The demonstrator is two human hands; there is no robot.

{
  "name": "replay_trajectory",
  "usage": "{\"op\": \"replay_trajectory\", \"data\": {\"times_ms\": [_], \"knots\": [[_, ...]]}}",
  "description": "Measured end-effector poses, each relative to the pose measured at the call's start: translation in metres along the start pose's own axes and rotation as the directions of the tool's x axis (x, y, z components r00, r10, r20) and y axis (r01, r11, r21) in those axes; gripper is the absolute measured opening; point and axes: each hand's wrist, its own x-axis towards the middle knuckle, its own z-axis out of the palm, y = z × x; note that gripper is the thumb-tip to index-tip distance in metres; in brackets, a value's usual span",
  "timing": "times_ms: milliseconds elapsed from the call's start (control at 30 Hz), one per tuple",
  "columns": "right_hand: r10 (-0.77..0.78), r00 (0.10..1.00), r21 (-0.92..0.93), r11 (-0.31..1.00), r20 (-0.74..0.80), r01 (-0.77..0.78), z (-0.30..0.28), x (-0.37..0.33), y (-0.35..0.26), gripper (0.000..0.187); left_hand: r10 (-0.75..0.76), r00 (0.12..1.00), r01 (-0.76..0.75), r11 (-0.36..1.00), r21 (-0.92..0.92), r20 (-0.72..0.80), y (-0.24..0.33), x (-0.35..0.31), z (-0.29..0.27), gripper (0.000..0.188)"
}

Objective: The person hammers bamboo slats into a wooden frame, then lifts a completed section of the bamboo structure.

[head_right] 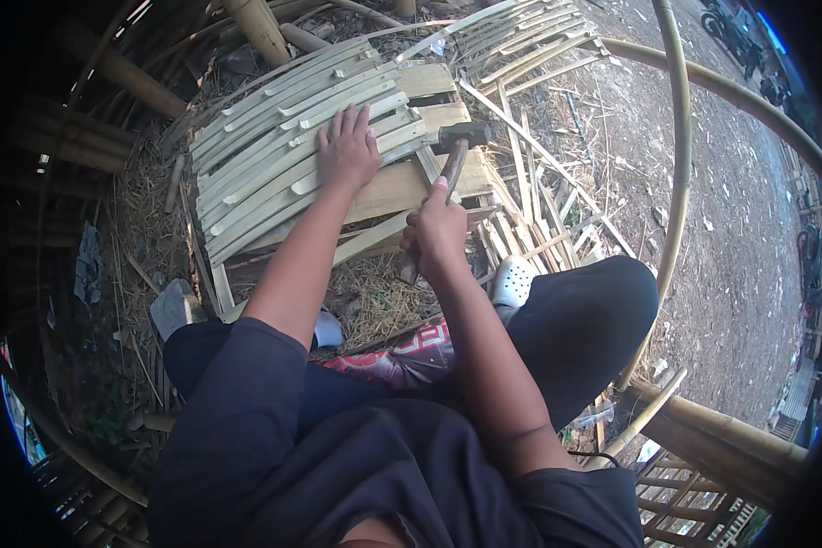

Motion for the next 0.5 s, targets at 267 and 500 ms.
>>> {"op": "replay_trajectory", "data": {"times_ms": [267,500], "knots": [[-0.130,0.990,-0.050,0.991,-0.057,0.127,0.029,0.008,0.041,0.047,-0.001,1.000,0.001,1.000,0.001,0.017,0.001,0.000,-0.002,0.057],[-0.159,0.982,-0.043,0.987,-0.102,0.155,0.032,0.011,0.057,0.048,-0.001,1.000,0.001,1.000,0.001,0.002,0.001,-0.001,-0.002,0.058]]}}
